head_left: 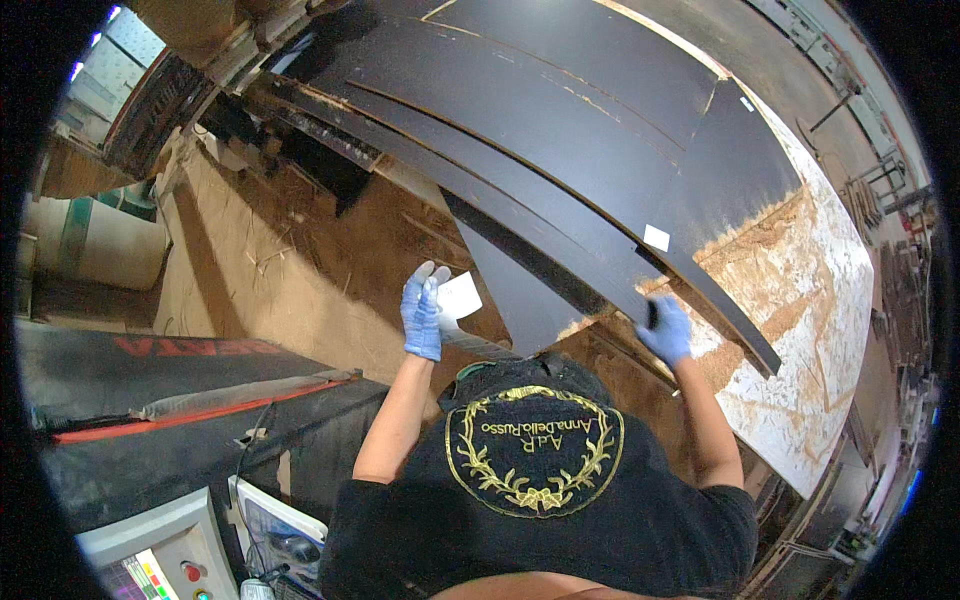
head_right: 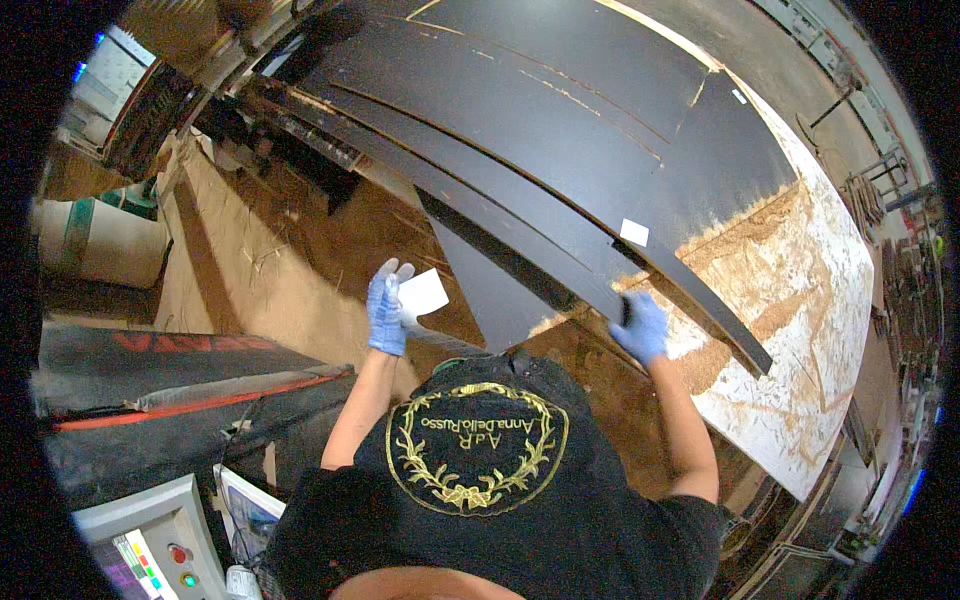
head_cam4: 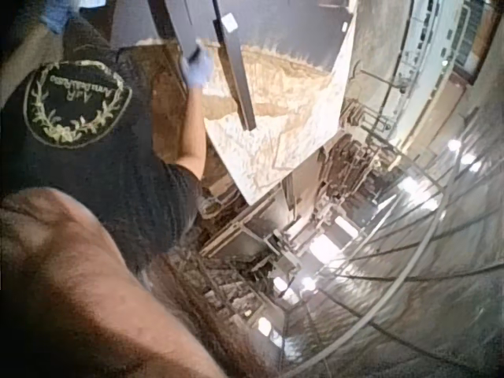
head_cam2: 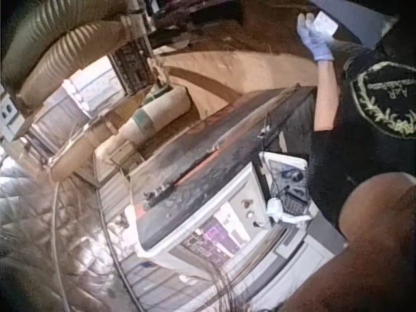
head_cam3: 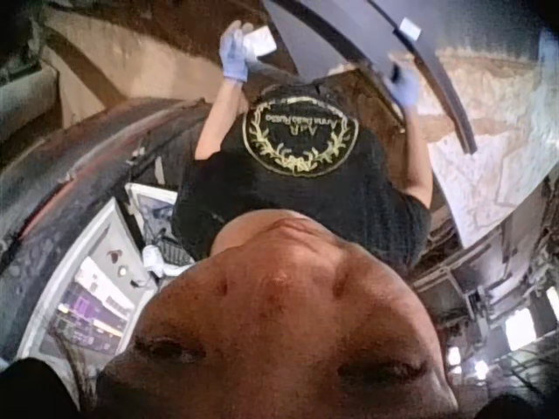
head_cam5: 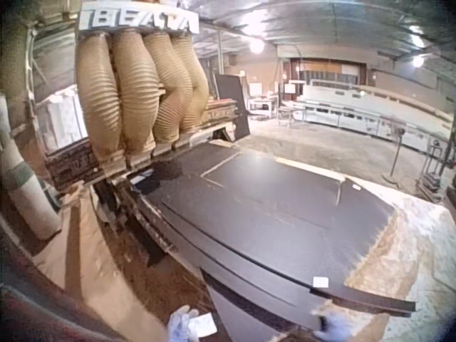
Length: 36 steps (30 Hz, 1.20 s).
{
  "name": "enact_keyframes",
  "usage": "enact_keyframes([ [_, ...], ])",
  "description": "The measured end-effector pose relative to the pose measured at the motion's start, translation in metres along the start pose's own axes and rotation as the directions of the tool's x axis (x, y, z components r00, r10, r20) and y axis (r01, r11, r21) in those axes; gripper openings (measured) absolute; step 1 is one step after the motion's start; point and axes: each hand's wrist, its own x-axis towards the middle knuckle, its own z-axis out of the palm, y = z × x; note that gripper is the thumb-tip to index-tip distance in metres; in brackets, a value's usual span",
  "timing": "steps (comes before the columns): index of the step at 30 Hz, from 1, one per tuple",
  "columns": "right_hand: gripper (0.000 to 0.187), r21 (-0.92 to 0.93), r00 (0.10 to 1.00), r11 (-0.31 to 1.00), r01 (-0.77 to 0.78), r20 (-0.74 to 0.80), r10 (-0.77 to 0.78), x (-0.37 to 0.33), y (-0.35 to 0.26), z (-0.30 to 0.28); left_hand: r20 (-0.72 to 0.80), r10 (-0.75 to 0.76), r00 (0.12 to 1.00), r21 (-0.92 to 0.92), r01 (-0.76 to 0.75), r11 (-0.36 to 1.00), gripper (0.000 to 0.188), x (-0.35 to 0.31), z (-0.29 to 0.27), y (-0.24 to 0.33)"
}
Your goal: The person moves several dark rectangular panels from a machine to a workbench, then applies small white labels to each panel using a handheld label printer. The person handles the panels one at a time, places them on the bench, prints a label, and sticks it onto the panel surface.
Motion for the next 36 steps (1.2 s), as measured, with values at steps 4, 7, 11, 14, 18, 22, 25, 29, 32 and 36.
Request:
enact_keyframes([
  [4,0.053,-0.185,0.989,0.976,-0.115,0.068,0.129,-0.085,0.072,-0.042,0.035,0.011,0.999,-0.006,-0.011,1.0,0.033,0.005,0.011,0.001],
  [7,0.055,-0.317,0.975,0.929,-0.192,-0.169,0.144,-0.101,0.086,-0.049,0.125,0.076,0.989,0.094,-0.088,0.992,0.037,0.009,0.04,-0.002],
  [11,0.043,0.665,0.919,0.711,-0.231,-0.091,0.384,-0.039,0.006,-0.028,0.367,0.357,0.859,0.358,-0.485,0.798,0.041,0.013,0.089,-0.004],
  [14,0.041,0.827,0.989,0.55,-0.114,0.042,0.142,0.003,-0.076,-0.025,0.411,0.263,0.873,0.122,-0.338,0.933,0.045,0.004,0.12,0.001],
  [18,0.047,0.916,0.998,0.399,0.035,-0.051,0.029,0.033,-0.13,-0.004,0.493,0.297,0.817,0.012,-0.348,0.937,0.046,-0.002,0.143,0.005],
  [22,0.054,0.964,0.997,0.266,-0.025,0.005,0.076,0.044,-0.145,0.004,0.501,0.369,0.783,0.025,-0.44,0.898,0.048,-0.008,0.148,0.01],
  [25,0.063,0.959,0.997,0.279,-0.054,0.036,0.071,0.042,-0.148,0.011,0.52,0.44,0.732,0.16,-0.589,0.792,0.05,-0.008,0.144,0.013],
  [29,0.062,0.906,0.993,0.422,-0.004,-0.048,0.112,0.037,-0.145,0.021,0.44,0.444,0.781,0.172,-0.558,0.812,0.059,-0.015,0.151,0.021],
  [32,0.06,0.93,0.996,0.366,-0.034,0.003,0.087,0.033,-0.144,0.02,0.405,0.383,0.83,0.108,-0.46,0.882,0.065,-0.009,0.149,0.023],
  [36,0.06,0.912,0.993,0.398,-0.097,0.064,0.096,0.031,-0.143,0.018,0.47,0.412,0.78,0.179,-0.542,0.821,0.067,-0.006,0.141,0.018],
])
